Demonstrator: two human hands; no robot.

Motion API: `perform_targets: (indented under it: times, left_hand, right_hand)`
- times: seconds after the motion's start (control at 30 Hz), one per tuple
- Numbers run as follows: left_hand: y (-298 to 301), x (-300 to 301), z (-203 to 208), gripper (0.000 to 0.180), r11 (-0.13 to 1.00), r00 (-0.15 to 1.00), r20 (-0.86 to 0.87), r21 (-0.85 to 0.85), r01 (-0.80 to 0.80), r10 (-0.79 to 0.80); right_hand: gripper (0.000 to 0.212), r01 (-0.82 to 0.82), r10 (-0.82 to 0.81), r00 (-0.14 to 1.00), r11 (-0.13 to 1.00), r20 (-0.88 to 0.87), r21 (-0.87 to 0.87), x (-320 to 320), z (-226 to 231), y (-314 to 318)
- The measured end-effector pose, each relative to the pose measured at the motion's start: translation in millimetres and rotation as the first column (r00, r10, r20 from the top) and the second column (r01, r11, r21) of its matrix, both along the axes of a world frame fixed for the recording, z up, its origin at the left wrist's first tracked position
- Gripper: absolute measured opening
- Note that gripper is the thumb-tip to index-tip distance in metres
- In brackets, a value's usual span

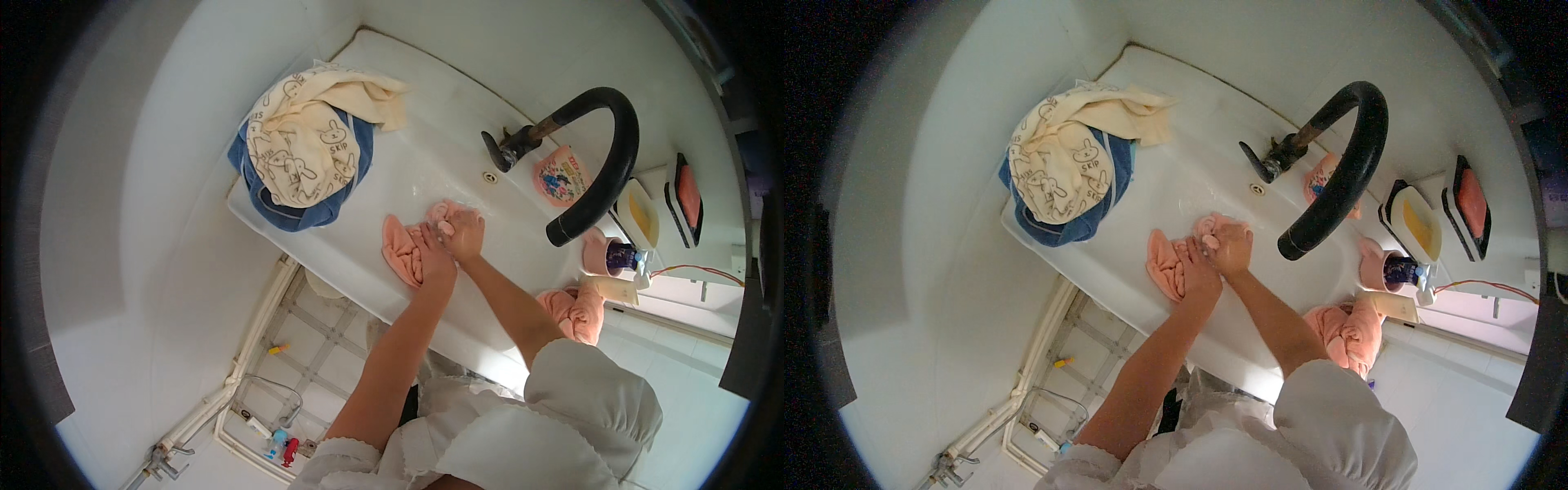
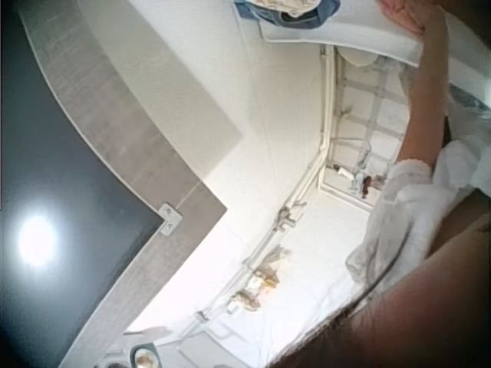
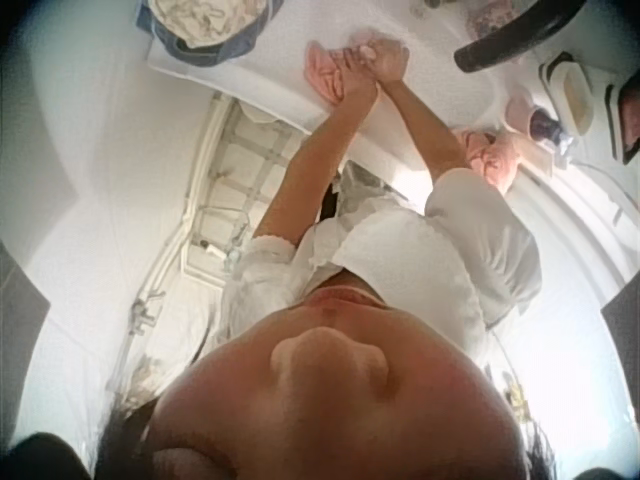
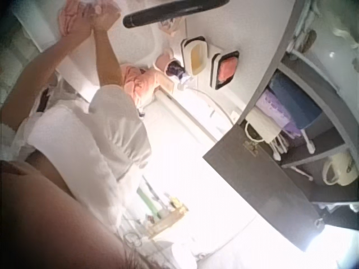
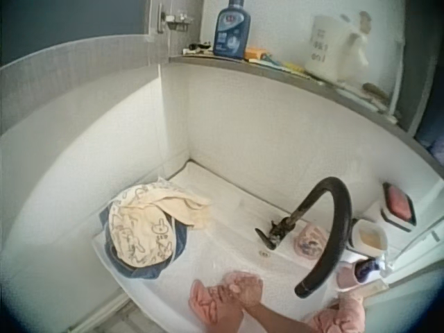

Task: The person washes pink fabric items in a sink by hand, rinsing them under running water and wringing them out.

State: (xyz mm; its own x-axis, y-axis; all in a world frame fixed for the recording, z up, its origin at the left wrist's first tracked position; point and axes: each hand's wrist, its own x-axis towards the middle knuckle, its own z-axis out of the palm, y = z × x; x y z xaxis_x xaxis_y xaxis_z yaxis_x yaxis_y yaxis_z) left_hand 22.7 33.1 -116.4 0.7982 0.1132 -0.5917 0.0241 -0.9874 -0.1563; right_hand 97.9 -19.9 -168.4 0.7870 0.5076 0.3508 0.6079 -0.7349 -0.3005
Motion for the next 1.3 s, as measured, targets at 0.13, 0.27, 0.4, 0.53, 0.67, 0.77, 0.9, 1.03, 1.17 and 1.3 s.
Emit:
perform_targets:
  times: [0.13,0.27,0.4,0.53,0.67,0.77,0.9,1.03,1.17,1.3]
  left_hand:
    - [1.3,0.1,13.3,0.053,0.999,1.000,-0.001,-0.029,0.021,-0.021]
    - [-1.0,0.5,7.2,0.052,0.999,1.000,0.004,-0.017,0.027,-0.027]
    - [-2.4,-9.1,-10.3,0.049,0.993,0.986,0.167,0.113,-0.014,-0.006]
    - [-7.2,0.2,-6.7,0.050,0.998,0.996,0.085,0.065,0.006,-0.012]
    - [0.4,-2.5,-10.5,0.052,0.998,0.996,0.075,0.038,-0.048,0.045]
    - [-4.9,3.2,4.6,0.052,0.999,0.994,0.107,-0.013,-0.035,0.036]
    - [2.8,-3.8,-4.8,0.054,0.994,0.975,0.196,-0.045,-0.098,0.105]
    - [1.1,-3.3,-0.7,0.057,0.993,0.984,0.160,-0.105,-0.062,0.079]
    - [-2.9,-5.4,2.4,0.057,0.998,0.992,0.125,-0.052,-0.019,0.025]
    - [-3.4,-3.3,0.4,0.055,1.000,0.996,0.086,-0.009,0.007,-0.007]
  right_hand:
    - [0.016,-0.017,-0.015,0.996,0.938,-0.089,-0.346,29.0,28.9,6.5]
    - [0.020,0.030,-0.040,0.997,0.987,-0.064,-0.156,14.9,20.4,2.9]
    - [0.027,-0.117,0.074,0.964,0.980,-0.254,-0.158,2.6,31.2,-18.2]
    - [0.029,0.050,-0.183,0.901,0.944,-0.393,-0.325,29.4,44.6,11.4]
    - [0.028,0.183,0.127,0.343,0.963,-0.931,0.199,6.4,76.2,-12.5]
    - [0.023,0.655,0.363,-0.009,0.706,-0.932,0.269,32.9,46.8,-81.9]
    - [0.022,0.744,0.392,0.236,0.515,-0.889,0.425,39.2,91.8,-98.6]
    - [0.024,0.336,0.166,0.715,0.770,-0.680,0.542,10.7,92.1,-51.5]
    - [0.029,-0.038,0.039,0.994,0.999,0.099,-0.019,-10.7,42.6,-6.8]
    - [0.025,-0.099,0.094,0.994,0.992,-0.058,-0.079,23.7,32.2,-1.2]
